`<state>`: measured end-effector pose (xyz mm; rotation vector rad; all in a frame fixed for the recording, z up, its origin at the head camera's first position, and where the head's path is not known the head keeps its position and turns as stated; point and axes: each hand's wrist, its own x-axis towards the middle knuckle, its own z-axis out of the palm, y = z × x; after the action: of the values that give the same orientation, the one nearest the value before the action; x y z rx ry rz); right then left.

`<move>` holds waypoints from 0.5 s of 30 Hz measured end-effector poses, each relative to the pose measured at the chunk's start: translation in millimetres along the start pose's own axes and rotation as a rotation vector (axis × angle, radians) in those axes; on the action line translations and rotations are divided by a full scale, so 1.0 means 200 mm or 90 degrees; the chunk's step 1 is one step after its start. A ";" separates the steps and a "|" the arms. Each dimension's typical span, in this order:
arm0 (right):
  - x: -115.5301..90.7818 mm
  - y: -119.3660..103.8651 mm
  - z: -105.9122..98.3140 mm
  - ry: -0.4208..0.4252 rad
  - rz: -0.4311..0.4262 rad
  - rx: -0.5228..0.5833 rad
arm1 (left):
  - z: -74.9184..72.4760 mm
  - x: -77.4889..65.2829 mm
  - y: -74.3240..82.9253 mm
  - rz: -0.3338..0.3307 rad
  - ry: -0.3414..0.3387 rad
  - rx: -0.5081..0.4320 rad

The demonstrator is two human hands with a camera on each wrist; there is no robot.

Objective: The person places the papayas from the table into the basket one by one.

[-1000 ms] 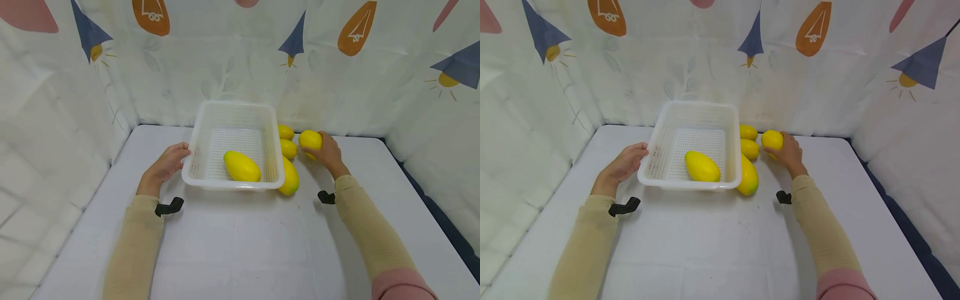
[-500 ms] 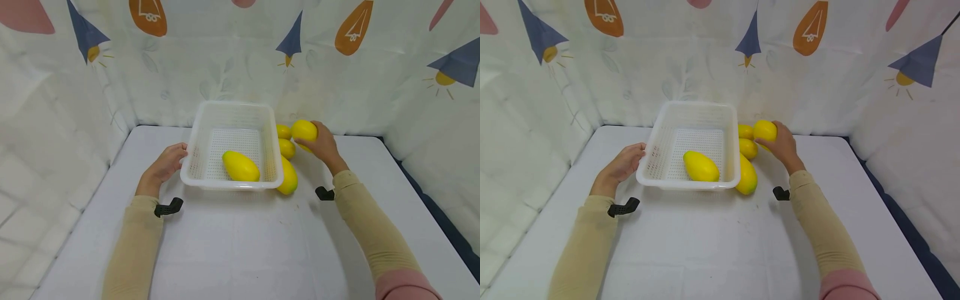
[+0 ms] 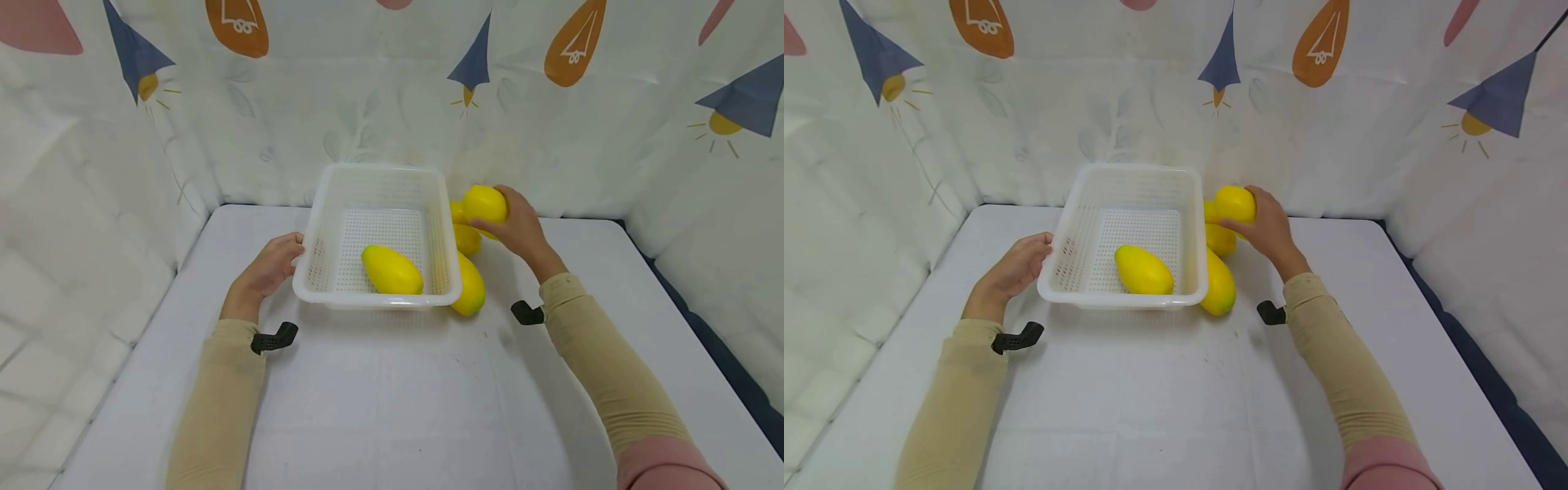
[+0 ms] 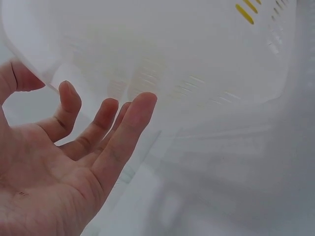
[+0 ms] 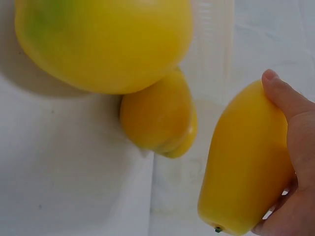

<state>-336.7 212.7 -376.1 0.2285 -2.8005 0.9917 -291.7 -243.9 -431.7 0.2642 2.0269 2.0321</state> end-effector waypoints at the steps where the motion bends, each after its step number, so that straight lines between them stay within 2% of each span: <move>1: 0.00 -0.01 0.00 0.002 -0.006 0.000 | 0.00 0.00 0.00 0.000 0.001 -0.001; 7: -0.01 -0.10 -0.01 0.006 -0.048 -0.008 | 0.00 0.00 0.00 0.003 -0.002 -0.005; 15: -0.02 -0.17 -0.01 -0.001 -0.063 -0.025 | 0.00 -0.01 0.00 0.012 -0.008 -0.021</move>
<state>-325.2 188.3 -355.4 0.3592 -2.7769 0.9145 -290.5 -244.1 -432.4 0.2901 1.9884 2.0690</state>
